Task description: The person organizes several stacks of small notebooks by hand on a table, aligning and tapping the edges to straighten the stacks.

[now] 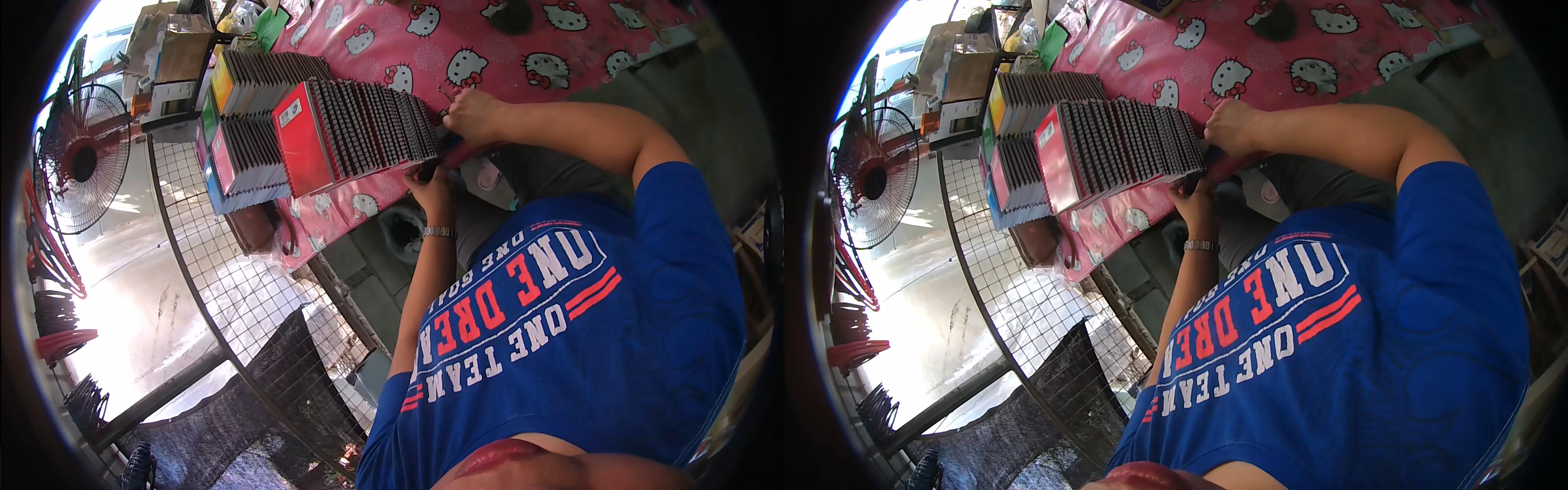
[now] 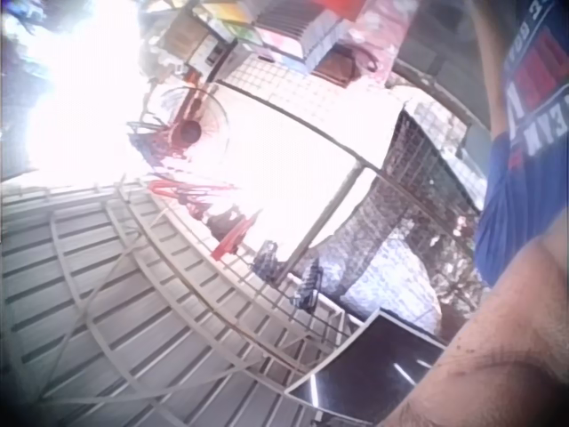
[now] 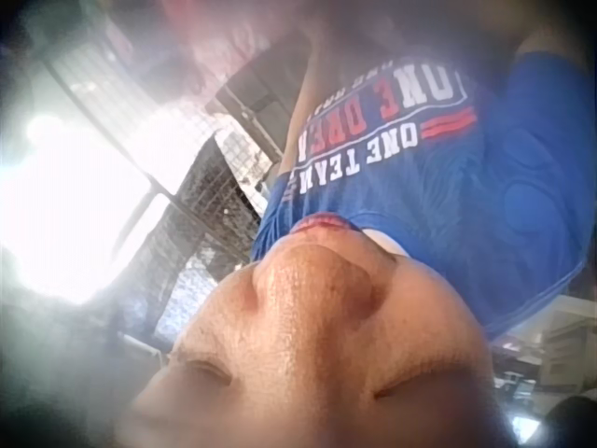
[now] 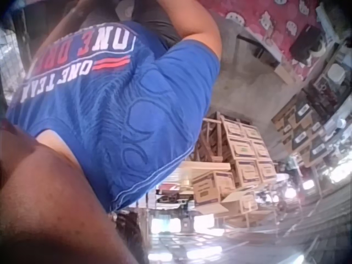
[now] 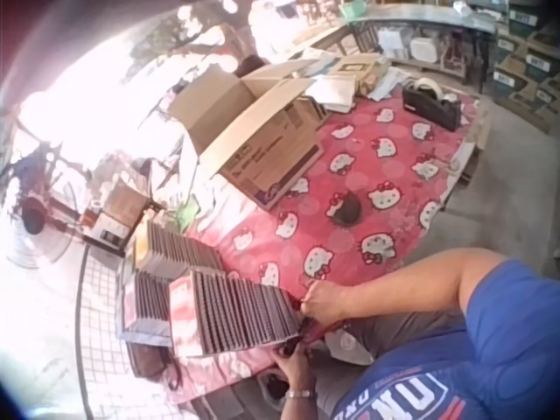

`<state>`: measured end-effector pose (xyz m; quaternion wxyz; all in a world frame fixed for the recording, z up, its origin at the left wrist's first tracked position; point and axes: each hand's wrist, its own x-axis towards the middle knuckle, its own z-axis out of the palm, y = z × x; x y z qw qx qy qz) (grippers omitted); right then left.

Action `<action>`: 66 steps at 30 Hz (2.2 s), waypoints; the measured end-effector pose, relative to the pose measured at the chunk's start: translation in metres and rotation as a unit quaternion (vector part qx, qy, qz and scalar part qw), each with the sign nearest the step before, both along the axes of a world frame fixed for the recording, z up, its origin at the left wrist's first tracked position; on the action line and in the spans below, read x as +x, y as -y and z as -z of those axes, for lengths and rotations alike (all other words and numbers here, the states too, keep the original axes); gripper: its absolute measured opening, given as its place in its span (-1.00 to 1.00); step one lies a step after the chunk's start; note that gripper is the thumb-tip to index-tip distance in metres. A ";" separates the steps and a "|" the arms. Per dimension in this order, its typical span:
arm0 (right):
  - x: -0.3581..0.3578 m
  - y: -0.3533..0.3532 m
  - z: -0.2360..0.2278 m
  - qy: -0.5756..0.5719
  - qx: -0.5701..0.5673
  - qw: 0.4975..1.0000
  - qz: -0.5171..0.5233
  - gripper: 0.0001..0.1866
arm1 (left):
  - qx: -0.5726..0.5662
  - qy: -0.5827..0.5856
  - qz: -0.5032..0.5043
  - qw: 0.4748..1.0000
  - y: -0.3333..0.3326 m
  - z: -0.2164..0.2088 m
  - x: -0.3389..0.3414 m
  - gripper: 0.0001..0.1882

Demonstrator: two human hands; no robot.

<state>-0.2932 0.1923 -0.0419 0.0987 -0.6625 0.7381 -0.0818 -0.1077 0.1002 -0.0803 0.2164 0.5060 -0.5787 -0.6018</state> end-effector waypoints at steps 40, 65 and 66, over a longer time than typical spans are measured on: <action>0.010 -0.026 0.018 0.020 -0.112 0.991 0.067 -0.61 | 0.186 -0.295 -0.283 0.893 0.129 0.059 0.232 -0.52; 0.019 -0.009 -0.106 0.245 -0.378 0.892 0.027 -0.47 | -0.478 -0.084 0.288 0.826 0.098 -0.297 -0.017 -0.74; 0.021 -0.006 -0.113 0.259 -0.403 0.878 -0.001 -0.44 | -0.528 -0.040 0.318 0.786 0.090 -0.296 -0.031 -0.70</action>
